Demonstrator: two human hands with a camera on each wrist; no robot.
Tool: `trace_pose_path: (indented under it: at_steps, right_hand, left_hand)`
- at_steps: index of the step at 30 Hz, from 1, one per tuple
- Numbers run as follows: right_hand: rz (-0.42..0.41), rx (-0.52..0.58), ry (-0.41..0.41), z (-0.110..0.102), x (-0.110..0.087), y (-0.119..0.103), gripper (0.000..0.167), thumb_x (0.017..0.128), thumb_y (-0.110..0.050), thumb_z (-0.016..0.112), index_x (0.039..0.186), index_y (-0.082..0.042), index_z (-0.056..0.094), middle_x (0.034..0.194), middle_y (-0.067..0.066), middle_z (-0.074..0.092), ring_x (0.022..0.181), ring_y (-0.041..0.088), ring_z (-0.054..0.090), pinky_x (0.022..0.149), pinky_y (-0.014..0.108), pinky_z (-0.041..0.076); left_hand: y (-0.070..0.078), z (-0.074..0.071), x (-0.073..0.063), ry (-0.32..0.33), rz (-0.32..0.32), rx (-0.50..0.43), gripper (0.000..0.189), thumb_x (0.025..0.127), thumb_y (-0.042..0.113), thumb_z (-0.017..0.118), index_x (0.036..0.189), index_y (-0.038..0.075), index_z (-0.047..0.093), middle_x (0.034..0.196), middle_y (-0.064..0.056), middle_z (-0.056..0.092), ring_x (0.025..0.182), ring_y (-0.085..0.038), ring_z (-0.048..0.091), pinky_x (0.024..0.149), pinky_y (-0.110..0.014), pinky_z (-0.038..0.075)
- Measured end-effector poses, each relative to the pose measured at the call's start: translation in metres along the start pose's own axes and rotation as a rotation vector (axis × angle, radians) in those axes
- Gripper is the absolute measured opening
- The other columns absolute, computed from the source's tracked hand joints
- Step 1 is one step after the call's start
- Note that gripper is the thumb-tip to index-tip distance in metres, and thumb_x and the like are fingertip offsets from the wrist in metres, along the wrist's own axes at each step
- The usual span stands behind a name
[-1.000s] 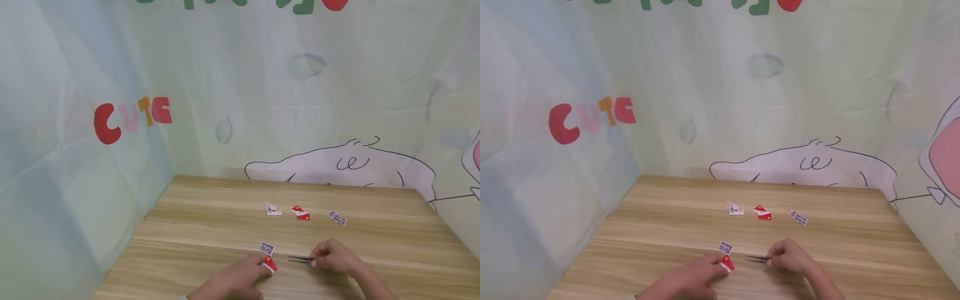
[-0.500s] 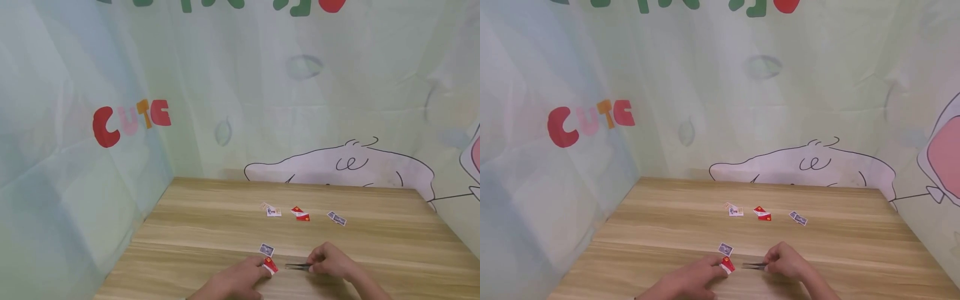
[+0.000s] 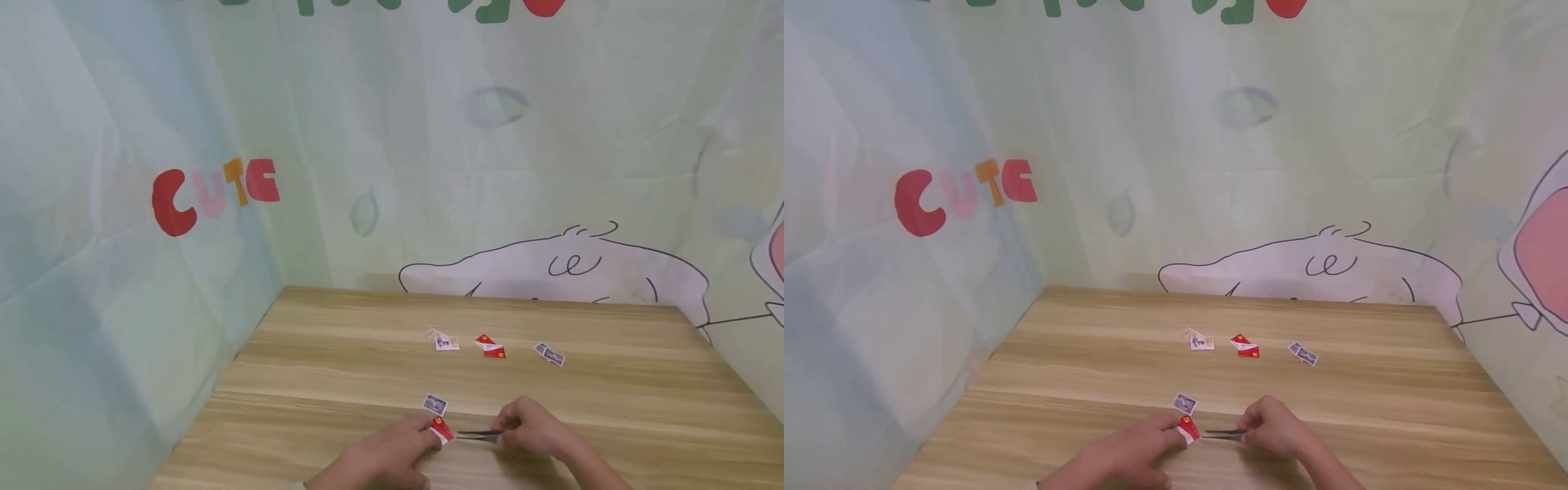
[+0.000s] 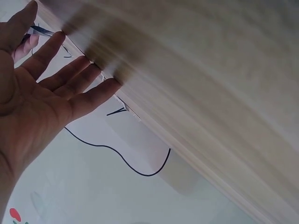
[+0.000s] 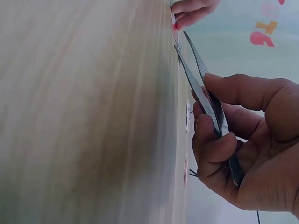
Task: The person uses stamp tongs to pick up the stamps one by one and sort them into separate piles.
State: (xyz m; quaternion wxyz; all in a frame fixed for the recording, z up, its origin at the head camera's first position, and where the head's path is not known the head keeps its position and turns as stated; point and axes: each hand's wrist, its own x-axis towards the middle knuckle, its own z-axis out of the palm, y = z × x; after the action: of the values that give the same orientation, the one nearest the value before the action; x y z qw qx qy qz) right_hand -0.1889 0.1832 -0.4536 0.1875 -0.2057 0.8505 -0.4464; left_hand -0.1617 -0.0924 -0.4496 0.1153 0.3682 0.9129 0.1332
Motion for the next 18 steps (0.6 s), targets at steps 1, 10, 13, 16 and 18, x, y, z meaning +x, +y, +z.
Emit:
trace_pose_path:
  at_steps: [1,10,13,16,18]
  right_hand:
    - [0.003,-0.003,0.000,0.0008,0.0004,-0.0007,0.009,0.075,0.001,0.069,0.084,0.000,0.068,0.073,0.001,0.062,0.067,0.019,0.051,0.059,0.029,0.042]
    - [0.002,-0.013,0.008,0.0058,0.0039,-0.0042,0.008,0.076,0.002,0.068,0.083,0.001,0.068,0.073,0.000,0.061,0.067,0.019,0.051,0.059,0.030,0.042]
    - [-0.002,-0.013,0.014,0.0071,0.0048,-0.0047,0.007,0.075,0.002,0.068,0.082,0.000,0.068,0.072,0.001,0.060,0.067,0.019,0.051,0.058,0.030,0.042]
    - [-0.004,-0.013,0.016,0.0083,0.0060,-0.0055,0.007,0.075,0.002,0.068,0.081,-0.001,0.068,0.071,0.001,0.060,0.066,0.019,0.050,0.058,0.030,0.042]
    - [0.000,-0.013,0.015,0.0092,0.0068,-0.0062,0.007,0.075,0.002,0.068,0.081,-0.002,0.069,0.071,0.000,0.060,0.066,0.019,0.050,0.059,0.030,0.041]
  left_hand:
    - [-0.0001,0.0000,-0.0001,0.003,0.006,0.005,0.041,0.071,0.025,0.077,0.109,0.022,0.063,0.125,0.001,0.047,0.100,-0.008,0.045,0.088,-0.025,0.042]
    - [0.0005,0.0003,-0.0002,0.019,0.032,0.023,0.045,0.069,0.027,0.079,0.112,0.023,0.064,0.128,-0.003,0.047,0.108,-0.011,0.045,0.090,-0.025,0.041]
    - [0.0007,0.0006,-0.0006,0.022,0.036,0.032,0.048,0.069,0.028,0.079,0.114,0.023,0.064,0.127,-0.003,0.047,0.109,-0.012,0.045,0.090,-0.025,0.040]
    - [0.0003,0.0009,-0.0002,0.020,0.040,0.046,0.051,0.069,0.030,0.079,0.118,0.024,0.063,0.129,-0.003,0.046,0.112,-0.013,0.045,0.092,-0.027,0.040]
    - [-0.0001,0.0012,-0.0001,0.018,0.044,0.056,0.053,0.069,0.031,0.079,0.119,0.024,0.062,0.129,-0.003,0.046,0.113,-0.014,0.044,0.092,-0.028,0.040]
